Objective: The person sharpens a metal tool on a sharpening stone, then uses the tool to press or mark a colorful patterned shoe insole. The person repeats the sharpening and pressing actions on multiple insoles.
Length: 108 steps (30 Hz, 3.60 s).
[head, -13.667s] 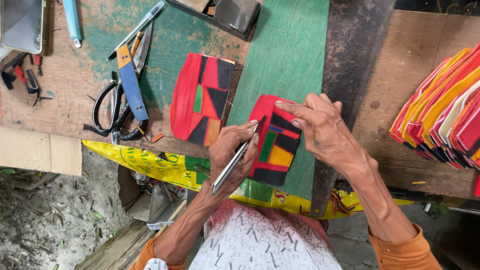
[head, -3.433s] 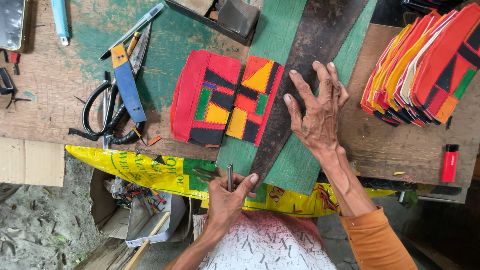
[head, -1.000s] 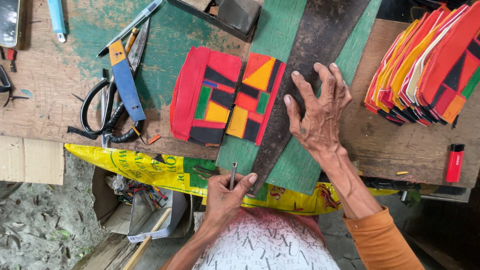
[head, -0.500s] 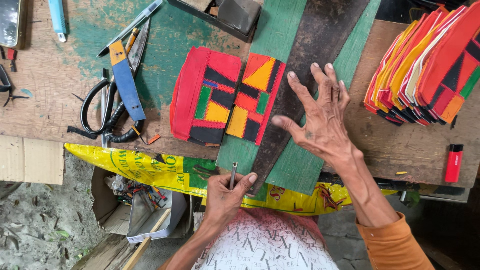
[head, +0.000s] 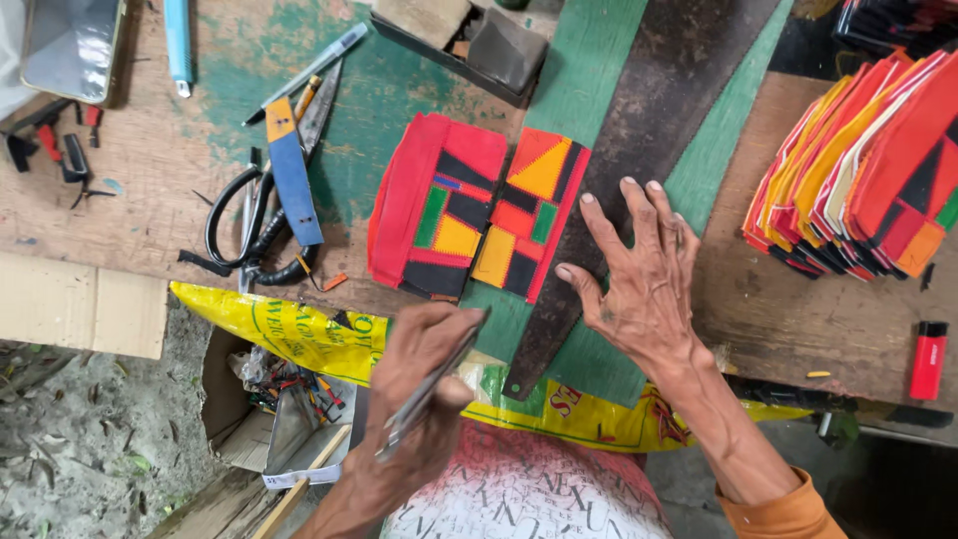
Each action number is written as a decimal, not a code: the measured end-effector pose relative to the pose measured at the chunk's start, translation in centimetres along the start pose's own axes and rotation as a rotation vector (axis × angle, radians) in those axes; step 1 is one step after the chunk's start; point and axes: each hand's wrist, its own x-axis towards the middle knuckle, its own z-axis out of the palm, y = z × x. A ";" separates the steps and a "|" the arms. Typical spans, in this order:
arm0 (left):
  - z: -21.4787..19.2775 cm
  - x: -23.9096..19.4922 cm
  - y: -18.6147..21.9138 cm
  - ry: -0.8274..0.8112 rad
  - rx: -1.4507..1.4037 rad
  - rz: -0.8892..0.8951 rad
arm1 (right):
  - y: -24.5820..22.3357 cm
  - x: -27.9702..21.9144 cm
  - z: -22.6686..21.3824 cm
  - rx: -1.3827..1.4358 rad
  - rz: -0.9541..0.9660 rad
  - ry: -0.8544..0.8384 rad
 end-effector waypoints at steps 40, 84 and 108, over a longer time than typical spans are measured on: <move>10.2 8.7 -3.4 0.223 -0.326 -0.238 | 0.0 0.8 -1.8 0.063 -0.005 -0.091; 11.5 10.9 -4.7 0.149 -0.024 0.075 | 0.2 0.8 -1.7 0.053 0.013 -0.111; 8.3 6.7 -1.8 -0.024 0.053 0.042 | -0.3 0.8 -1.6 -0.001 -0.007 -0.119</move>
